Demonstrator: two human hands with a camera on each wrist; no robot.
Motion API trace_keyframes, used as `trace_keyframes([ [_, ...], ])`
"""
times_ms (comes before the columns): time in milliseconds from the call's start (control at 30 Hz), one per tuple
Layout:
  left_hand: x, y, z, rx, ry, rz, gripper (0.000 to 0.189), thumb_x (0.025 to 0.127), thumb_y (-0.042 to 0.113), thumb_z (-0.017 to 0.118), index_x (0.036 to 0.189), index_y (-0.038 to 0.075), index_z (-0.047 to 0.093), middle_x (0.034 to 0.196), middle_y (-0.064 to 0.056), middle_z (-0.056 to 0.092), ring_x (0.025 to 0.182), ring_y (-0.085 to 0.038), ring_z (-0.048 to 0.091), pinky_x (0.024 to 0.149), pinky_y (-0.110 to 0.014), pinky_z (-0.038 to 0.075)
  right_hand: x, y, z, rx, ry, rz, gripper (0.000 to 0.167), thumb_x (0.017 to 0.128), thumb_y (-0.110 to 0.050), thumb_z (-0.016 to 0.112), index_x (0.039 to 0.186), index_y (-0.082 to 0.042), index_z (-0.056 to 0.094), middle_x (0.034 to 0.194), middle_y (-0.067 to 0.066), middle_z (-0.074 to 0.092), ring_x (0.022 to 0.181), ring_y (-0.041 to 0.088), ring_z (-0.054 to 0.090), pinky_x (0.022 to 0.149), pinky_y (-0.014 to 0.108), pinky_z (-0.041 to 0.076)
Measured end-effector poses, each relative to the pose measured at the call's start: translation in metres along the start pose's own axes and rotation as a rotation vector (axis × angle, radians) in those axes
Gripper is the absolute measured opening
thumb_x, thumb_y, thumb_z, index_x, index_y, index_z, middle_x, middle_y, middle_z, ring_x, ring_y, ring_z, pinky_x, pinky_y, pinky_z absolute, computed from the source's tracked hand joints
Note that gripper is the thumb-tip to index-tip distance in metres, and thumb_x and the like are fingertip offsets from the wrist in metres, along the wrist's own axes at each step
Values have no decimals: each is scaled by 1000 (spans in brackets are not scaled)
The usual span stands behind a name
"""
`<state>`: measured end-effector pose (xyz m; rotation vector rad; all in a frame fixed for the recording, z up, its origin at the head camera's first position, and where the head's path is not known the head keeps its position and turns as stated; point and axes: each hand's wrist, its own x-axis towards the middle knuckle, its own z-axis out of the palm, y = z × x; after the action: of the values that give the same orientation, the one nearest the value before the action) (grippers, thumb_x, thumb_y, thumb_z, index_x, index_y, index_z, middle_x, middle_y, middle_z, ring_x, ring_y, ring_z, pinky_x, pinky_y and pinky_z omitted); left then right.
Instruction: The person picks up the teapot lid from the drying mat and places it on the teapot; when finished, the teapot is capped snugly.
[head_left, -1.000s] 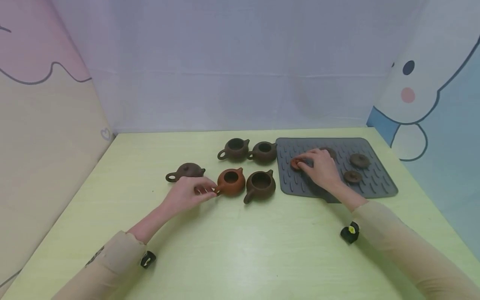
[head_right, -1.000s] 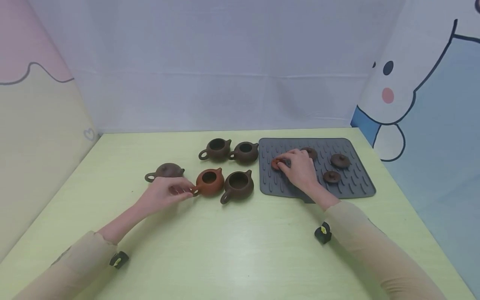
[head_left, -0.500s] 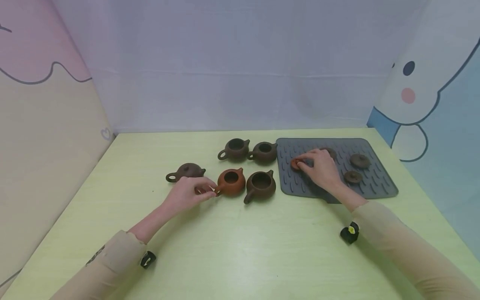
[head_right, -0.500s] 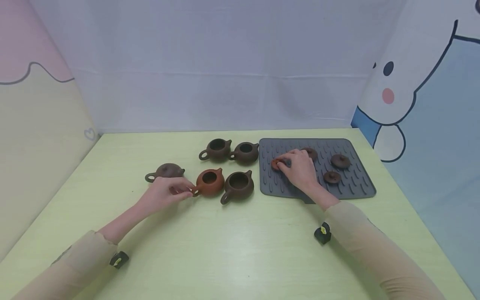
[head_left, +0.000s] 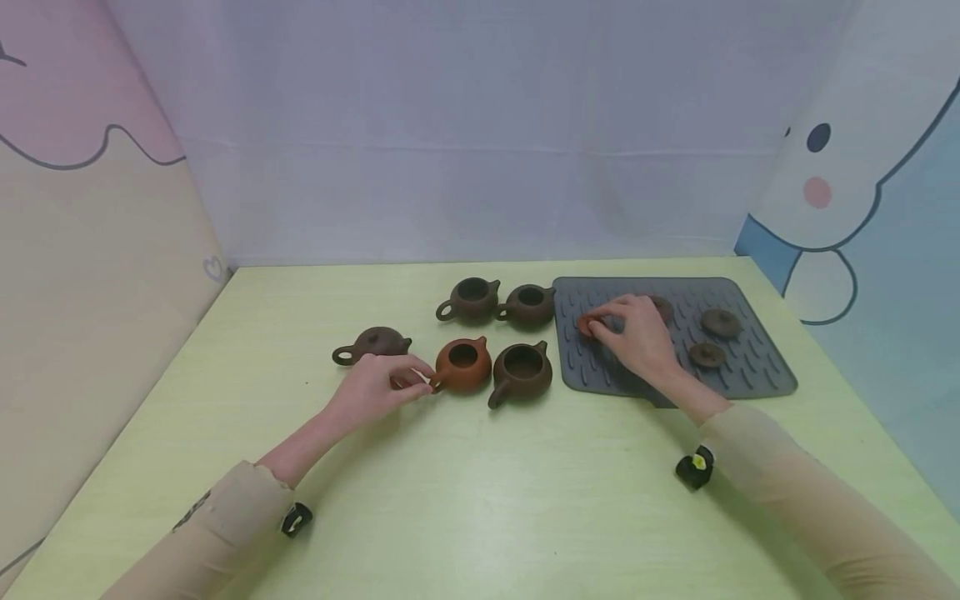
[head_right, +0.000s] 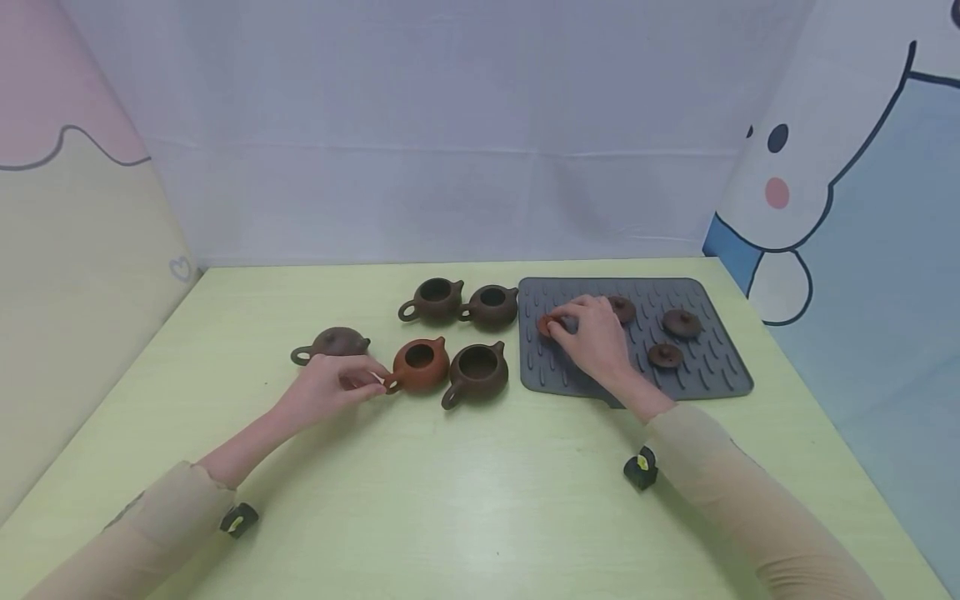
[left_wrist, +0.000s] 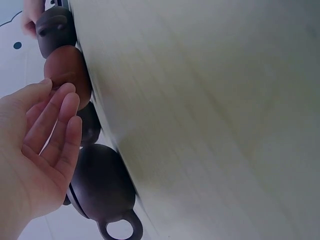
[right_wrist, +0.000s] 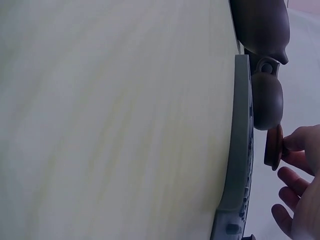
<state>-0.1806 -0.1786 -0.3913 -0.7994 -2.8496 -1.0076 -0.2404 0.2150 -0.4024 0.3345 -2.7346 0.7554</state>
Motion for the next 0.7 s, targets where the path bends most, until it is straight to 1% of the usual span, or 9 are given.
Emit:
trace_keyframes([
  [200, -1, 0, 0, -17, -3, 1, 15, 86, 15, 77, 100, 19, 75, 82, 6, 78, 69, -3, 71, 63, -20, 53, -1, -8, 1, 26, 48, -4, 21, 91, -20, 70, 105, -5, 76, 111, 18, 67, 108, 35, 53, 90, 54, 45],
  [400, -1, 0, 0, -25, -5, -3, 15, 85, 15, 77, 99, 19, 75, 83, 5, 78, 69, -3, 71, 62, -20, 53, -3, -17, 4, 74, 121, -48, 20, 90, -21, 72, 103, -7, 77, 106, 14, 69, 104, 32, 54, 86, 51, 44],
  [700, -1, 1, 0, -32, -12, -11, 15, 86, 14, 76, 99, 20, 75, 83, 5, 78, 70, -3, 72, 62, -20, 52, -5, -31, 10, 136, 184, -108, 17, 90, -21, 73, 103, -10, 77, 103, 11, 68, 99, 28, 53, 81, 47, 45],
])
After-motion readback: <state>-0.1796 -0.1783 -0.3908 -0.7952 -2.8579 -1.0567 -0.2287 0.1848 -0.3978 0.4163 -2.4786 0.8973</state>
